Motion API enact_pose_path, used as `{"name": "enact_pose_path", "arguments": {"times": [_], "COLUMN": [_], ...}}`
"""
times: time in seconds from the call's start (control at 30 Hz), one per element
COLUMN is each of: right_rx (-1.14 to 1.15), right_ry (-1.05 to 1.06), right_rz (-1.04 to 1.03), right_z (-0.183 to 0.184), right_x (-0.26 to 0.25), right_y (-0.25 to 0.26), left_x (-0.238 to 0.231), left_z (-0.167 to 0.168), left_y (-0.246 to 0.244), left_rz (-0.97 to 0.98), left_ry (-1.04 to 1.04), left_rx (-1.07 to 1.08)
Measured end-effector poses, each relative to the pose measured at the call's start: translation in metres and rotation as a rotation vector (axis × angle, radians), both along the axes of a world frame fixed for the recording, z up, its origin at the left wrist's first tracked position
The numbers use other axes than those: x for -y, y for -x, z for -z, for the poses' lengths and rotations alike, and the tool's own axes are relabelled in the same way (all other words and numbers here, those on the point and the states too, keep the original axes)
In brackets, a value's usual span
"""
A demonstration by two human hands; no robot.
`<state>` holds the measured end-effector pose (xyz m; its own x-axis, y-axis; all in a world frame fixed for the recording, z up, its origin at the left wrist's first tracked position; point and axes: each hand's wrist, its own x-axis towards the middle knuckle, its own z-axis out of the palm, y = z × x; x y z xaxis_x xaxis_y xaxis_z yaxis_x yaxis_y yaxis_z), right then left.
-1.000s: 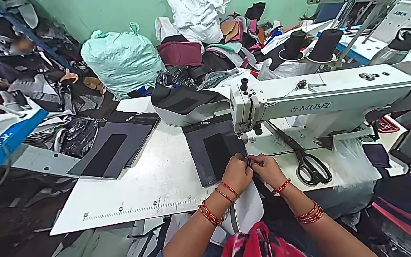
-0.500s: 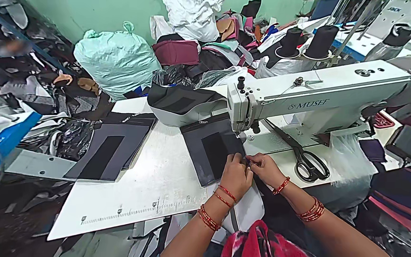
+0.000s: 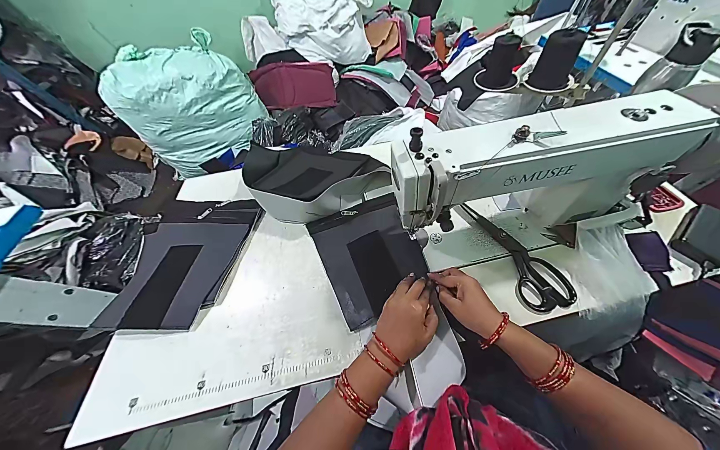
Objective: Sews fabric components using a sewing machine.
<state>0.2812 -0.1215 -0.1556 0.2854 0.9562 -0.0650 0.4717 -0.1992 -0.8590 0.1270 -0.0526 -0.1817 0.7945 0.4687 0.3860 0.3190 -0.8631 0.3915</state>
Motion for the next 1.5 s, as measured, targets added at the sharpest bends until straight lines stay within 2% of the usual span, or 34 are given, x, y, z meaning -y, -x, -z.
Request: {"name": "enact_pose_path", "arguments": {"times": [0.13,0.23,0.5,0.7,0.77,0.87,1.0,1.07,1.2,1.33,1.5], "right_rx": [-0.115,-0.086,0.207,0.611,0.65,0.643,0.681,0.689,0.708,0.695,0.718], "right_ry": [-0.009,-0.03,0.004,-0.103,-0.128,-0.133,-0.139,-0.132,-0.176,-0.202,-0.236], "right_rz": [0.091,0.064,-0.04,-0.039,-0.032,-0.025,-0.02,-0.018,0.013,0.014,0.023], "right_z": [0.006,0.007,-0.004,0.014,0.016,0.017,0.019,0.019,0.022,0.024,0.026], "right_x": [0.003,0.003,0.003,0.004,0.004,0.004,0.004,0.004,0.004,0.004,0.003], "right_y": [0.001,0.001,0.011,0.035,0.037,0.037,0.038,0.038,0.039,0.038,0.037], "left_x": [0.0,-0.001,-0.003,-0.031,-0.044,-0.061,-0.074,-0.075,-0.075,-0.076,-0.074], "left_z": [0.001,0.001,-0.003,-0.013,-0.016,-0.026,-0.048,-0.048,-0.038,-0.011,-0.006], "left_y": [-0.001,-0.001,0.001,0.013,0.01,-0.005,-0.034,-0.041,-0.027,-0.015,-0.008], "left_rz": [-0.005,-0.003,0.032,0.064,0.048,0.098,0.252,0.295,0.307,0.334,0.341], "left_ry": [-0.005,-0.009,0.014,0.274,0.347,0.326,0.275,0.23,0.219,0.081,0.026], "left_rx": [-0.008,-0.011,0.005,0.131,0.149,0.006,-0.473,-0.566,-0.419,-0.054,0.022]}}
